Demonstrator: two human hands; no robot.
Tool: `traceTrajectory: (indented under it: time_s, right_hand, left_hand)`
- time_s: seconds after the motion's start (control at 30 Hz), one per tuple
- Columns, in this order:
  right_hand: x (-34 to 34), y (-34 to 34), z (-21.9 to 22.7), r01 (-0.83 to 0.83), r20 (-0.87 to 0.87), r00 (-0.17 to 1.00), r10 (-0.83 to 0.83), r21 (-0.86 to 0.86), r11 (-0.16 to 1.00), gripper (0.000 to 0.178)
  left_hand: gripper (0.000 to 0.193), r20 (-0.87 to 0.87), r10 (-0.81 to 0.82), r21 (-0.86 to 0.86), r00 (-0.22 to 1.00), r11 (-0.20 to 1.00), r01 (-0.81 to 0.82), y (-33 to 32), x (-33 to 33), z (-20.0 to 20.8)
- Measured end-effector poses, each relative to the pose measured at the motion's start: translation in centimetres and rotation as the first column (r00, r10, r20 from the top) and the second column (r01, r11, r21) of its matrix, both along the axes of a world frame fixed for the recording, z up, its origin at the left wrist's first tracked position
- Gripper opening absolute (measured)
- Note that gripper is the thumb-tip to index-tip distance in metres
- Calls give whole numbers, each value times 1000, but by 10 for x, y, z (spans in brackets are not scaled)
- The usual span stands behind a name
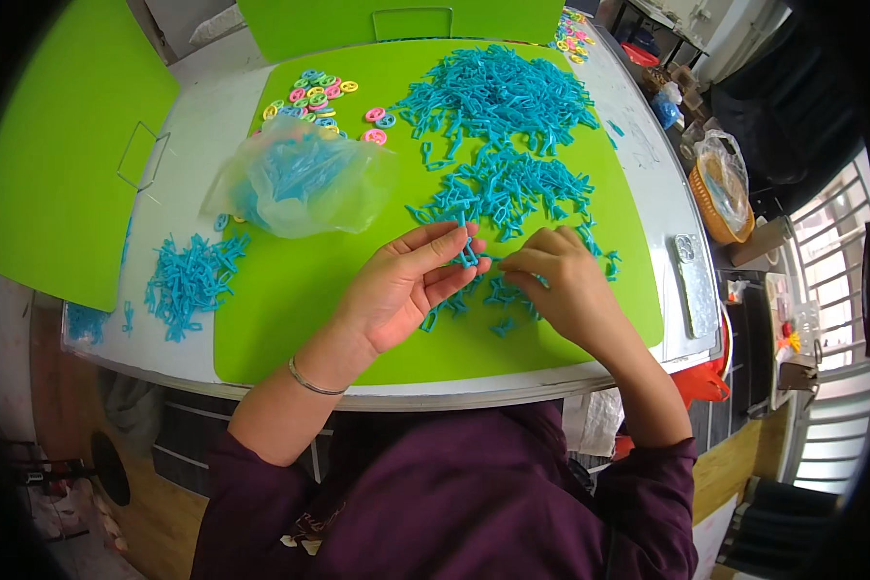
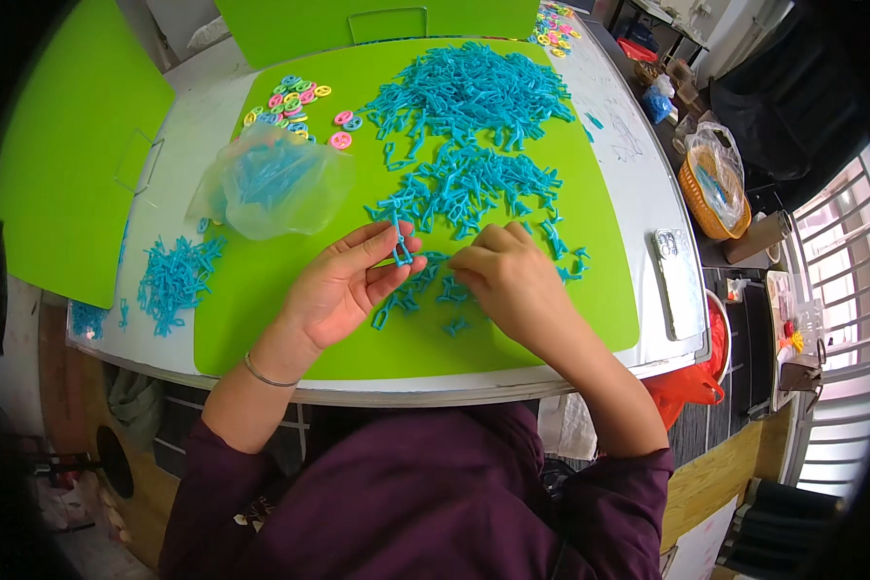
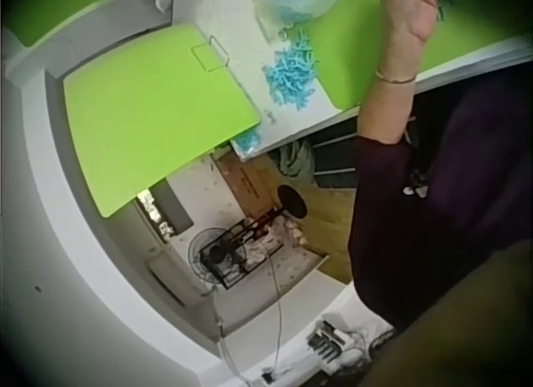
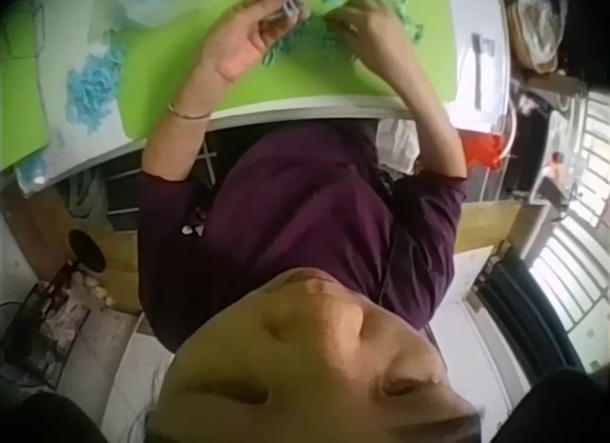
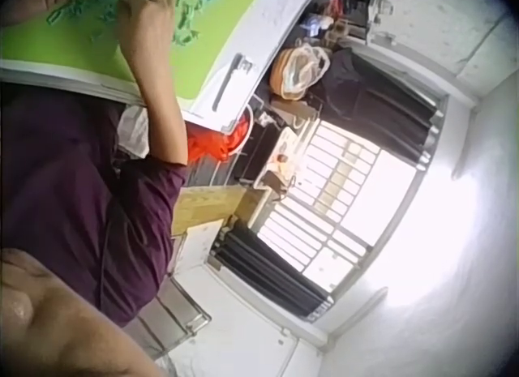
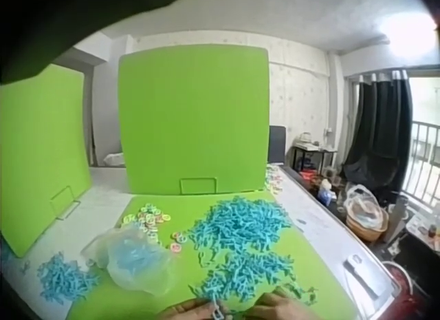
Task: Sorting through and inspecting various blue plastic toy components on a green workbench.
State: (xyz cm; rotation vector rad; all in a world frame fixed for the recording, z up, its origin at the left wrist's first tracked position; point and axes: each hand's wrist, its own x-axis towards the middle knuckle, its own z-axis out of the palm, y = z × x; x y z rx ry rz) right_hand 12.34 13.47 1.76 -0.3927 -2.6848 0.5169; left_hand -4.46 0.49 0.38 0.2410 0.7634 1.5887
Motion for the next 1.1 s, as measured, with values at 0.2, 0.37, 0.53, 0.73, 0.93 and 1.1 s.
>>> traceTrajectory:
  time_s: [0.2,0.37,0.53,0.73,0.93,1.1]
  right_hand:
    - [-2,-1,-2,-60,79,995,54,78,995,11]
    - [3,1,-1,-23,72,997,24,-14,1000,15]
    - [6,-9,16,187,45,981,-190,-485,854,12]
    - [1,-17,-4,-220,-264,935,-238,-955,197,13]
    - [-1,-16,-6,-212,-241,931,-273,-968,133,11]
    - [-2,-18,-9,-166,-206,942,-263,-972,167,9]
  left_hand:
    - [18,-6,8,20,1000,1000,-8,0,0,-1]
    - [17,-5,-4,8,1000,1000,4,0,5,-4]
    - [17,-27,-5,-22,1000,1000,5,0,8,-4]
    - [19,-5,-21,6,1000,1000,21,1,13,-8]
    - [18,-64,-31,18,997,999,32,0,14,-11]
    - [17,-63,-35,49,997,998,38,0,15,-13]
